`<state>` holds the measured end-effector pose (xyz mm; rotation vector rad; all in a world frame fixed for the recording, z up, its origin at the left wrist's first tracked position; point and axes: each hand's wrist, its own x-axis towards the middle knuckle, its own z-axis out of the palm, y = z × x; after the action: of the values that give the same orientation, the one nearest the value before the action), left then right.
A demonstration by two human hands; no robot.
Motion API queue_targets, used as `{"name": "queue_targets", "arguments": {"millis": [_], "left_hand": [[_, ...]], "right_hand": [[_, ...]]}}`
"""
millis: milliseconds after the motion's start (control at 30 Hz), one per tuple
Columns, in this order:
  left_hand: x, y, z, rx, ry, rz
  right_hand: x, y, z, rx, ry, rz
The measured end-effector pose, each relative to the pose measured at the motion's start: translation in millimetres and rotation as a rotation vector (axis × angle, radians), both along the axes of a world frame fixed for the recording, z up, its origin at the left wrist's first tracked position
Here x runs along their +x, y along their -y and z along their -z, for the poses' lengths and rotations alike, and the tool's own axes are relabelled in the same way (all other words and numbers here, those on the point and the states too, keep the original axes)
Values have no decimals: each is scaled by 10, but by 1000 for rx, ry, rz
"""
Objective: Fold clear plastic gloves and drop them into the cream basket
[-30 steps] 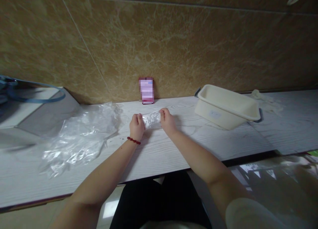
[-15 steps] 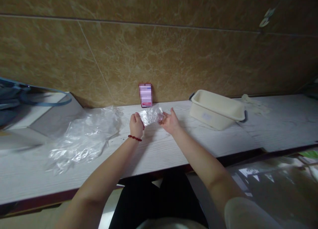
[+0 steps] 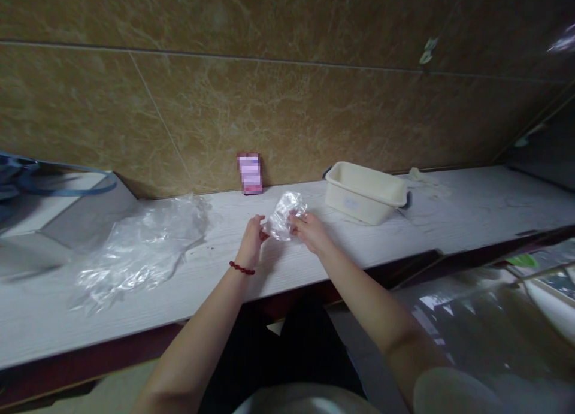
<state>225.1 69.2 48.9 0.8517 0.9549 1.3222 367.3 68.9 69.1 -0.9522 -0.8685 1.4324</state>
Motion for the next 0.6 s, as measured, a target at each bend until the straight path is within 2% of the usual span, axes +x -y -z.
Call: {"name": "queue_targets", "arguments": {"millis": [100,167,300,400,500,600], "left_hand": [[-10,50,-92,103,-13,227],[38,48,-105,155,-86,326],[210,29,-67,237,-271,337],[287,-13,-57,304,-312,402],[247,-158,11,331,-326,399],[134,-395,207,367,-428,253]], "right_hand": [[211,122,-98,-35,77,-65],[303,181,-106,-74,81,-83],[433,222,-31,-164,49,-111],[631,140,-80,-140,54,-81],[1044,-115,-316,-37,95,19],[1582,-540,-597,26,152,120]]}}
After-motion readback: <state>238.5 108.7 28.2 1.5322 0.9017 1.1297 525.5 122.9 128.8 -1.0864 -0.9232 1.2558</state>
